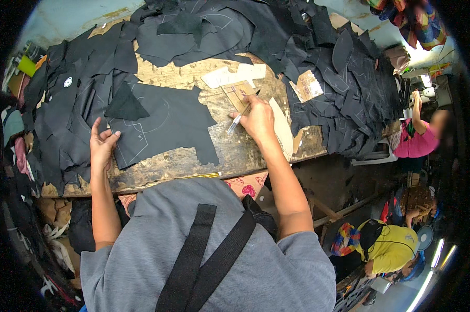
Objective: The person uses a small cardboard template and a white marker to trace outlines onto black fabric pieces on a worktable. They repeatedly reposition the template, trace edges, and move marked pieces aside while continuing the process.
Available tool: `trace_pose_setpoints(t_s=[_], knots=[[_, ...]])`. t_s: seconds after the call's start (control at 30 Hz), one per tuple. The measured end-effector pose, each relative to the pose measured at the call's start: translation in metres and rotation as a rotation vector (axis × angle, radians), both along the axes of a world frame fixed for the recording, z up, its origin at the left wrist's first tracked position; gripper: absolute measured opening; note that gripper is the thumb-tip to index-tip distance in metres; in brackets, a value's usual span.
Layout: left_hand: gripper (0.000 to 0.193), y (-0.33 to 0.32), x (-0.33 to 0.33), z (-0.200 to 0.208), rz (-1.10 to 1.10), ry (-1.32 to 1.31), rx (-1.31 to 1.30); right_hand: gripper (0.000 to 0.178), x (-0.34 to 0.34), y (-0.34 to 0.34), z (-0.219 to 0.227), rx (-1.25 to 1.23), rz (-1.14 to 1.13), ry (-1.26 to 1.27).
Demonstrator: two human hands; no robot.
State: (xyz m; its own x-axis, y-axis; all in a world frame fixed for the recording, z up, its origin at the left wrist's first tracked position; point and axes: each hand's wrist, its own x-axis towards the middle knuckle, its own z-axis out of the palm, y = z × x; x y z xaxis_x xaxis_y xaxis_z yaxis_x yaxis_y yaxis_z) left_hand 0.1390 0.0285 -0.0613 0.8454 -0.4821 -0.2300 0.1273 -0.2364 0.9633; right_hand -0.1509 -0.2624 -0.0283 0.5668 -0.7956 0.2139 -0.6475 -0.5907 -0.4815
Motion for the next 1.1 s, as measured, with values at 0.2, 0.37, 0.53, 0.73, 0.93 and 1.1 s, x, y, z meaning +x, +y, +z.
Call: trace_pose_setpoints(t_s=[0.2, 0.37, 0.53, 0.73, 0.93, 1.1], knots=[[0.067, -0.014, -0.014, 0.011, -0.068, -0.888, 0.486, 0.031, 0.004, -0.004, -0.016, -0.005, -0.013, 0.002], [0.078, -0.045, 0.0, 0.021, -0.277, -0.415, 0.004, 0.014, 0.008, 0.001, -0.002, -0.074, 0.025, 0.039], [0.085, -0.05, 0.025, 0.039, 0.246, -0.036, -0.751, 0.014, 0.01, 0.023, 0.018, 0.131, 0.118, -0.409], [0.035, -0.044, -0.041, 0.023, -0.124, -0.186, -0.203, 0.014, 0.048, 0.052, 0.01, 0.444, 0.392, -0.411], [0.033, -0.056, -0.1, 0.034, -0.364, 0.152, -0.324, 0.011, 0.078, 0.09, -0.006, 1.375, 0.366, -0.948], [0.03, -0.067, -0.096, 0.037, -0.247, 0.206, -0.443, 0.01, 0.065, 0.082, -0.004, 0.904, 0.256, -0.852]])
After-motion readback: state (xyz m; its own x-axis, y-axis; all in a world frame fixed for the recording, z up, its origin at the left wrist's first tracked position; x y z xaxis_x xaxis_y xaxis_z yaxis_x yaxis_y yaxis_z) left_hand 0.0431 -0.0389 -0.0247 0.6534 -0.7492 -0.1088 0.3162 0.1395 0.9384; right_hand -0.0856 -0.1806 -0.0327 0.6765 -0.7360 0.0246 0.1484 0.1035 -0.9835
